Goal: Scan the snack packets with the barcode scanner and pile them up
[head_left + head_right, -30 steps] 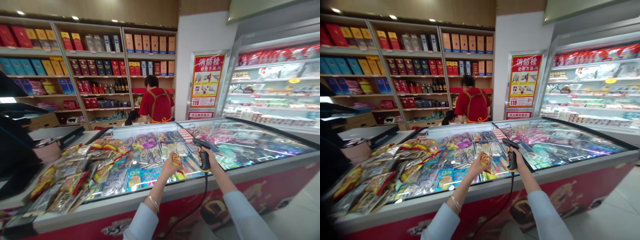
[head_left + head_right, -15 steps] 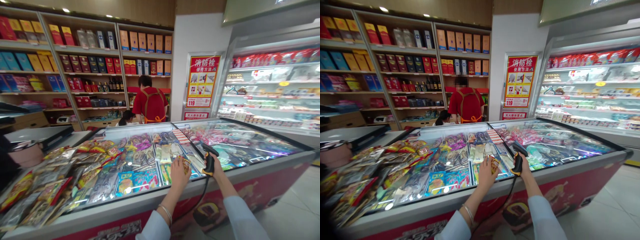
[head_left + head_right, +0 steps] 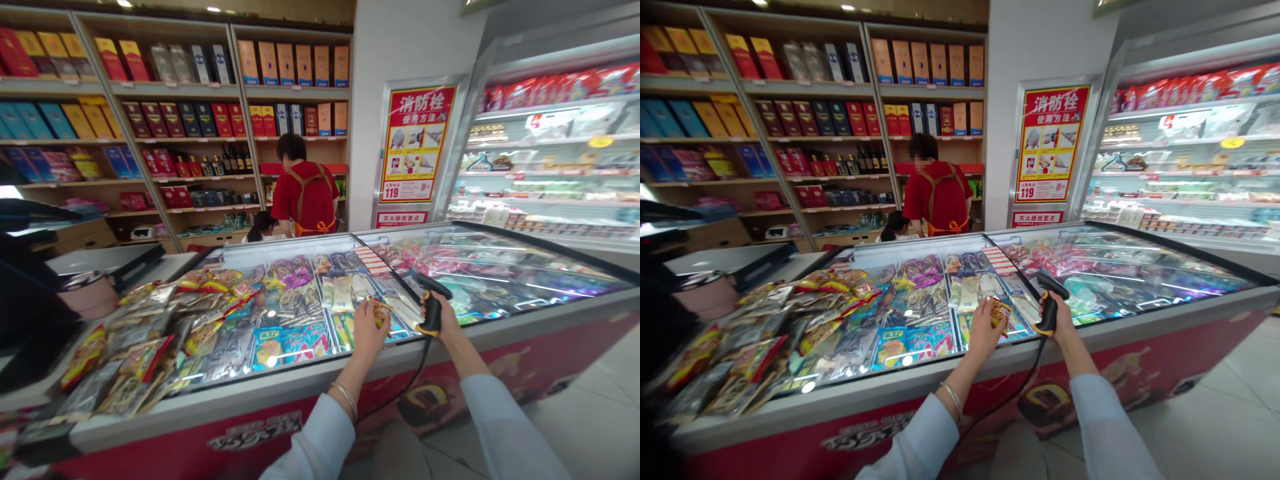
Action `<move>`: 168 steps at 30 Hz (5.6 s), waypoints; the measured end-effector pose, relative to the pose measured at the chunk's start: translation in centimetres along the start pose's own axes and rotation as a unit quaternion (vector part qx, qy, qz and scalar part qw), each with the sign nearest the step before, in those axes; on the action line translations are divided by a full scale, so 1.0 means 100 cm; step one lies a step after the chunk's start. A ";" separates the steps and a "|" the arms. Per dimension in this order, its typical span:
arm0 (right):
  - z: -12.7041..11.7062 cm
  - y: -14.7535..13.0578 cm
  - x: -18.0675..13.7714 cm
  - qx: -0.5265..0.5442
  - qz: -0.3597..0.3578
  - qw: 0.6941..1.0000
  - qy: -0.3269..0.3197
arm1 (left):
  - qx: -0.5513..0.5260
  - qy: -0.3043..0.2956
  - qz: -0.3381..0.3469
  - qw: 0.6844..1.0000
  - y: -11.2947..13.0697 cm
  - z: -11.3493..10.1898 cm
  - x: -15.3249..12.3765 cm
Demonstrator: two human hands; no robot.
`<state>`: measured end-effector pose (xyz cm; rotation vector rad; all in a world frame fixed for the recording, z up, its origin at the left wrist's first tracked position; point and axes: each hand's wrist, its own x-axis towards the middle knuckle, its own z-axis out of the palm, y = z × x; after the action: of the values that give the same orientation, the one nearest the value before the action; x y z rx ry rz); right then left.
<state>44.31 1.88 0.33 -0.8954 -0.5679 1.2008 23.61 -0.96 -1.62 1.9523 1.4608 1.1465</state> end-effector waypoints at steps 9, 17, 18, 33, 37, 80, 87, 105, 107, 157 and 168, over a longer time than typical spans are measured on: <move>0.074 0.011 -0.063 -0.004 0.019 0.991 -0.134 | -0.028 0.143 0.054 0.988 -0.017 -0.106 -0.014; 0.178 0.094 -0.103 -0.011 0.097 0.970 -0.222 | 0.128 0.304 0.010 0.944 -0.096 -0.231 -0.055; 0.188 0.103 -0.106 -0.008 0.105 0.968 -0.229 | 0.143 0.322 0.003 0.936 -0.108 -0.242 -0.061; 0.248 0.179 -0.141 -0.033 0.180 0.937 -0.296 | 0.174 0.368 -0.230 0.884 -0.154 -0.289 -0.089; 0.247 0.182 -0.144 -0.041 0.192 0.933 -0.302 | 0.168 0.370 -0.262 0.875 -0.156 -0.290 -0.093; 0.265 0.185 -0.147 0.036 0.159 0.922 -0.351 | -0.307 0.255 -0.190 0.897 -0.154 -0.300 -0.071; 0.265 0.179 -0.143 0.087 0.134 0.924 -0.347 | -0.189 0.247 -0.073 0.948 -0.156 -0.298 -0.068; 0.288 0.186 -0.132 -0.199 0.037 0.863 -0.464 | 0.073 0.469 -0.107 0.873 -0.182 -0.305 -0.062; 0.289 0.183 -0.134 -0.204 0.035 0.864 -0.459 | 0.043 0.472 -0.109 0.874 -0.181 -0.306 -0.062; 0.215 0.110 -0.112 -0.066 0.092 0.955 -0.274 | -0.068 0.372 -0.096 0.921 -0.115 -0.266 -0.064; 0.084 0.045 -0.056 0.044 -0.038 0.994 -0.096 | -0.186 -0.052 -0.121 0.974 -0.039 -0.111 -0.031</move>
<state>33.63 -0.66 1.63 -0.6831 -0.6917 1.2405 11.99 -3.95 0.55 1.5107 1.2794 1.0977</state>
